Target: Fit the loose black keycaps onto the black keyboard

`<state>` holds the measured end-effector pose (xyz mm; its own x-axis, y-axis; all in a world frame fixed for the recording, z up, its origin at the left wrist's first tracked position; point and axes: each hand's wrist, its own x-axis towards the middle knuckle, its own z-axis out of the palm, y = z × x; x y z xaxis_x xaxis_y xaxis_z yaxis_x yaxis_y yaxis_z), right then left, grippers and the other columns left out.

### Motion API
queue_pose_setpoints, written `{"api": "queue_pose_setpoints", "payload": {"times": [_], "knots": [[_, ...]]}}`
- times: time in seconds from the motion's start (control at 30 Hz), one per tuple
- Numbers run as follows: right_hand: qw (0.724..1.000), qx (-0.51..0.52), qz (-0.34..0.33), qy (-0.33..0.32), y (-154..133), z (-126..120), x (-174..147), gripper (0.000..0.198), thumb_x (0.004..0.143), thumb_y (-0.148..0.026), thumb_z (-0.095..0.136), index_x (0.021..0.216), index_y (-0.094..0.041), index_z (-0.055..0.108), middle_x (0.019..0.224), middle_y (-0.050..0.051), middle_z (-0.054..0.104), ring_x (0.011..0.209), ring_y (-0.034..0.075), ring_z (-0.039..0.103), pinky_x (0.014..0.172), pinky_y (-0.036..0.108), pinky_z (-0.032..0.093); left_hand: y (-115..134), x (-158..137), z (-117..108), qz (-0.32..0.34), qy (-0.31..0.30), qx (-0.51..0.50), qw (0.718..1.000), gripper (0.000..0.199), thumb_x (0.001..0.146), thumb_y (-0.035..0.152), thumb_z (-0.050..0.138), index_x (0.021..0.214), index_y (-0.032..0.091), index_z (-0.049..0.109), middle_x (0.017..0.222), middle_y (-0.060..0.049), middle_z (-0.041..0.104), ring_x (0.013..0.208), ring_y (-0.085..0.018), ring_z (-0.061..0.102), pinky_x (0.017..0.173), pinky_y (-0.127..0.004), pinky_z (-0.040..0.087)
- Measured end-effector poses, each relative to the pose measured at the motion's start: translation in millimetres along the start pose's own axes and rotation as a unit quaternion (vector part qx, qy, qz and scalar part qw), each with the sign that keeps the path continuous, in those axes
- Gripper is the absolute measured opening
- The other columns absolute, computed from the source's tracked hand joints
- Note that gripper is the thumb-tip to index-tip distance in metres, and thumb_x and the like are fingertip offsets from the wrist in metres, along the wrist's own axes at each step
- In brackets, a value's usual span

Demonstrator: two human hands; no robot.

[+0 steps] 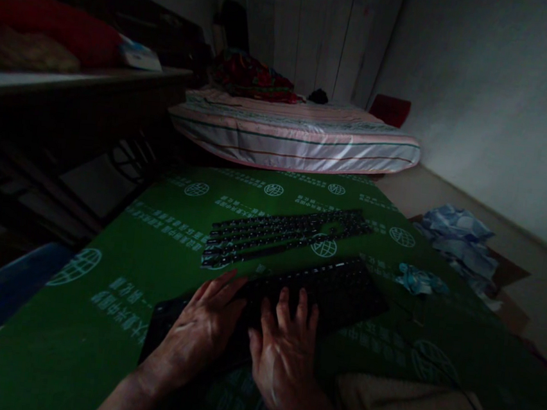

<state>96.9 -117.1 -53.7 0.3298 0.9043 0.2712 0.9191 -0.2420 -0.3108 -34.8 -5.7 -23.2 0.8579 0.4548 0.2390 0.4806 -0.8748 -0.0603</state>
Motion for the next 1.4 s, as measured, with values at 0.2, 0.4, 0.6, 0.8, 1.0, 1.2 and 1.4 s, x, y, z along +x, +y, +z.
{"api": "queue_pose_setpoints", "payload": {"times": [0.2, 0.4, 0.6, 0.8, 1.0, 1.2, 1.4], "knots": [[1.0, -0.003, 0.004, 0.005, -1, 0, 0, 0.049, 0.089, -0.05, 0.039, 0.128, -0.023, 0.054, 0.141, 0.012, 0.043, 0.134, 0.044, 0.021, 0.101, 0.066, 0.022, 2, 2, -5, -0.002, -0.006, 0.007, 1.0, 0.029, 0.085, 0.016, 0.041, 0.096, 0.019, 0.068, 0.125, -0.011, 0.058, 0.124, -0.03, 0.045, 0.095, -0.047, 0.047], [1.0, -0.003, 0.001, 0.002, -1, -2, 0, 0.049, 0.089, -0.049, 0.039, 0.128, -0.023, 0.053, 0.141, 0.012, 0.043, 0.134, 0.045, 0.021, 0.1, 0.066, 0.023, 2, 0, -4, -0.006, 0.002, -0.007, 1.0, 0.029, 0.085, 0.017, 0.041, 0.096, 0.019, 0.068, 0.125, -0.01, 0.059, 0.125, -0.03, 0.045, 0.096, -0.047, 0.046], [1.0, -0.005, 0.003, 0.007, 0, -1, 0, 0.049, 0.089, -0.05, 0.039, 0.127, -0.024, 0.055, 0.14, 0.012, 0.044, 0.133, 0.046, 0.022, 0.1, 0.066, 0.023, 1, -3, 1, -0.012, 0.016, -0.018, 1.0, 0.031, 0.085, 0.017, 0.04, 0.098, 0.02, 0.068, 0.125, -0.01, 0.058, 0.125, -0.03, 0.044, 0.096, -0.048, 0.046], [1.0, -0.007, 0.009, 0.007, -1, 0, -1, 0.049, 0.089, -0.052, 0.038, 0.127, -0.025, 0.055, 0.14, 0.01, 0.044, 0.131, 0.046, 0.027, 0.099, 0.067, 0.023, 1, -3, 3, -0.01, 0.026, -0.015, 1.0, 0.032, 0.086, 0.017, 0.038, 0.097, 0.019, 0.068, 0.125, -0.01, 0.058, 0.124, -0.03, 0.044, 0.095, -0.049, 0.046], [1.0, -0.011, 0.004, 0.015, 0, 2, -1, 0.049, 0.088, -0.051, 0.04, 0.128, -0.025, 0.054, 0.14, 0.012, 0.044, 0.131, 0.046, 0.027, 0.1, 0.067, 0.022, 2, -1, -2, -0.003, 0.019, -0.018, 1.0, 0.032, 0.086, 0.018, 0.038, 0.097, 0.019, 0.068, 0.123, -0.011, 0.059, 0.122, -0.029, 0.046, 0.094, -0.047, 0.048], [1.0, -0.012, 0.002, 0.015, 0, 3, 0, 0.05, 0.088, -0.052, 0.041, 0.127, -0.024, 0.055, 0.14, 0.011, 0.045, 0.13, 0.047, 0.028, 0.1, 0.067, 0.023, 0, -4, 5, -0.011, 0.023, -0.014, 1.0, 0.033, 0.086, 0.018, 0.037, 0.098, 0.021, 0.068, 0.125, -0.01, 0.058, 0.124, -0.03, 0.044, 0.096, -0.048, 0.046], [1.0, -0.008, -0.001, 0.012, 0, 0, 1, 0.05, 0.089, -0.052, 0.038, 0.128, -0.024, 0.054, 0.14, 0.012, 0.044, 0.13, 0.048, 0.027, 0.1, 0.067, 0.024, -3, -8, 10, -0.014, 0.027, -0.016, 0.999, 0.032, 0.086, 0.019, 0.039, 0.102, 0.022, 0.067, 0.127, -0.009, 0.057, 0.125, -0.03, 0.043, 0.096, -0.047, 0.045]]}}
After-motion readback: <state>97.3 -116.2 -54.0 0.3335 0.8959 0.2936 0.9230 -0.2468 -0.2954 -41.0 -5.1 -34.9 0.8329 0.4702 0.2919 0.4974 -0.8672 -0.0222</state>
